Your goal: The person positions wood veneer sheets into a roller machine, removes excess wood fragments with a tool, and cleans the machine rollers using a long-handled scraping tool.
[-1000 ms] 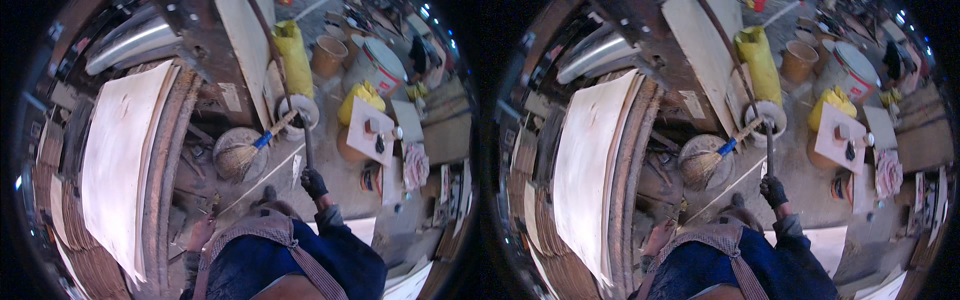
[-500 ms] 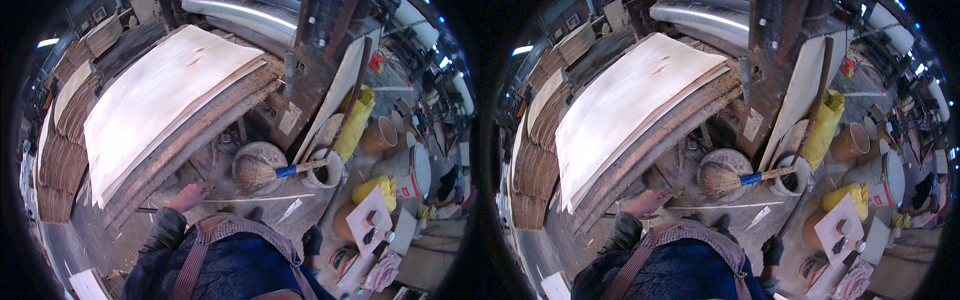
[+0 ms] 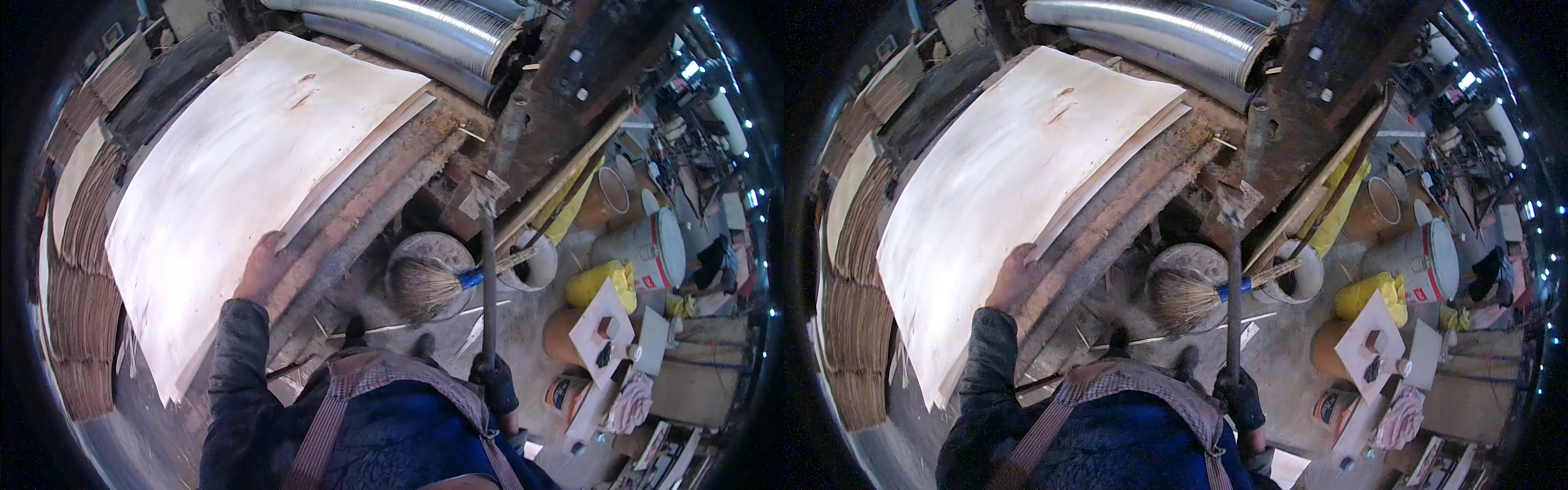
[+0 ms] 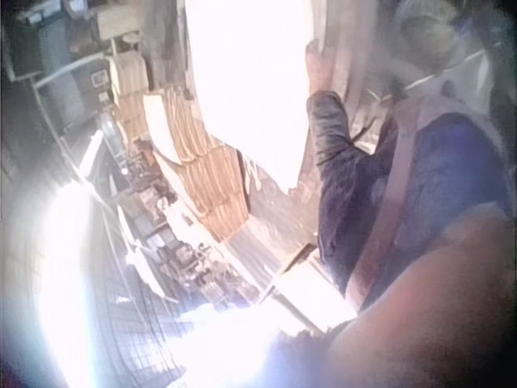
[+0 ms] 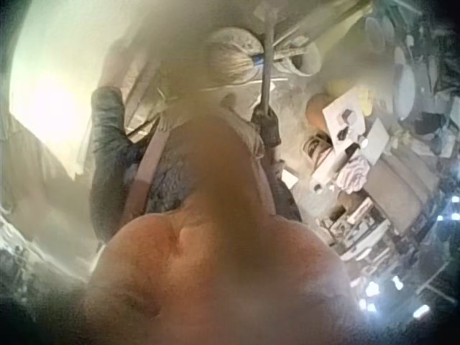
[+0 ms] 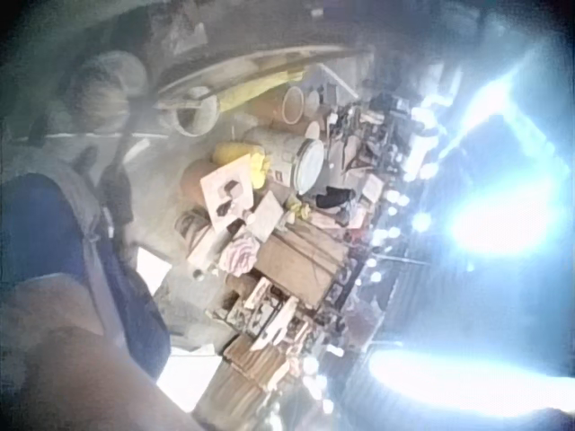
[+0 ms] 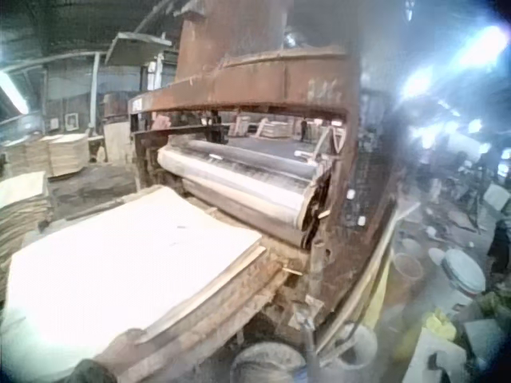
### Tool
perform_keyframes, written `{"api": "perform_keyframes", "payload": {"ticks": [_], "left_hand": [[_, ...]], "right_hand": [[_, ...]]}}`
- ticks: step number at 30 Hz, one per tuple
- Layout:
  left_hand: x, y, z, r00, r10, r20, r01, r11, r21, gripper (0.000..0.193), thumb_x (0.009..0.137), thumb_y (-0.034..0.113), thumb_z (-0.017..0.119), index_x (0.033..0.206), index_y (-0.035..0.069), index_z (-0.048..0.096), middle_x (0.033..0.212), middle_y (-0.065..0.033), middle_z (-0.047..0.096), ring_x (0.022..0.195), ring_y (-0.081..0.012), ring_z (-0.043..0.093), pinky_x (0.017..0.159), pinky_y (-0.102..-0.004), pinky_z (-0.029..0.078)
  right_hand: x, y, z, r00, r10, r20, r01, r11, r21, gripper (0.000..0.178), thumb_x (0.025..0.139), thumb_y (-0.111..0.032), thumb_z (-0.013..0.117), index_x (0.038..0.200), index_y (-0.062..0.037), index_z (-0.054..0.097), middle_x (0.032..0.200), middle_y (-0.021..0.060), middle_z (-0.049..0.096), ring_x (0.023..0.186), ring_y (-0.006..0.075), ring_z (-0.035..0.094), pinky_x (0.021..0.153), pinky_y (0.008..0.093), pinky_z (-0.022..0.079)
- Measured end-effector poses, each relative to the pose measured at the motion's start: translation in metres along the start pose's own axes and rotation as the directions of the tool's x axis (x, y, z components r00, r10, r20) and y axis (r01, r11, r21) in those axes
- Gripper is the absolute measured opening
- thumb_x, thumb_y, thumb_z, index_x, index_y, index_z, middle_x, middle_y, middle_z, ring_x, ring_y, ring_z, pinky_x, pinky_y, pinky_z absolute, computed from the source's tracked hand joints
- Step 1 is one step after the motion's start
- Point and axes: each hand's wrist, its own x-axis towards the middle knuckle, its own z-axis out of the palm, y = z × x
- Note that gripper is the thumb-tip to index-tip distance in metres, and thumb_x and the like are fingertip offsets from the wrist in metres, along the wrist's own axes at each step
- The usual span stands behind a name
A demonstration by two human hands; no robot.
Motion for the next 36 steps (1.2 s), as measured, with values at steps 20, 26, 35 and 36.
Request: {"api": "perform_keyframes", "payload": {"ticks": [20,26,35,36], "left_hand": [[0.114,-0.144,0.05,0.927,0.047,-0.371,0.114,0.91,0.4,0.043,0.085,0.024,0.05,0.126,0.009,0.045,0.133,-0.0143,0.038,0.126,-0.0283,0.031,0.104,-0.0421,0.021],[0.111,-0.139,0.049,0.93,0.05,-0.365,0.124,0.891,0.438,0.045,0.082,0.021,0.051,0.124,0.005,0.045,0.132,-0.0157,0.039,0.125,-0.0302,0.031,0.103,-0.044,0.021],[0.111,-0.142,0.055,0.946,0.028,-0.322,0.134,0.874,0.467,0.046,0.085,0.025,0.047,0.126,0.006,0.042,0.133,-0.0155,0.037,0.125,-0.0305,0.03,0.103,-0.0456,0.02],[0.111,-0.141,0.054,0.945,0.033,-0.325,0.13,0.875,0.466,0.046,0.085,0.025,0.047,0.126,0.006,0.042,0.133,-0.0155,0.037,0.126,-0.0305,0.03,0.103,-0.0455,0.02]], "right_hand": [[0.271,-0.109,0.171,0.97,-0.236,-0.056,0.242,0.929,0.28,0.009,0.084,-0.015,0.055,0.088,-0.008,0.054,0.062,0.0005,0.05,0.045,0.012,0.045,0.039,0.0249,0.034],[0.286,-0.09,0.173,0.934,-0.294,-0.202,0.333,0.922,0.196,0.015,0.083,-0.015,0.056,0.093,-0.0041,0.058,0.067,0.0037,0.056,0.047,0.0124,0.049,0.041,0.0251,0.036],[0.3,-0.06,0.176,0.371,-0.87,-0.325,0.248,0.431,-0.868,0.015,0.08,-0.016,0.058,0.092,-0.0066,0.058,0.078,0.0134,0.058,0.062,0.0262,0.057,0.05,0.0342,0.044],[0.303,-0.063,0.173,0.329,-0.888,-0.321,0.273,0.415,-0.868,0.015,0.08,-0.018,0.059,0.091,-0.0068,0.058,0.079,0.0149,0.057,0.065,0.0285,0.057,0.051,0.0364,0.044]]}}
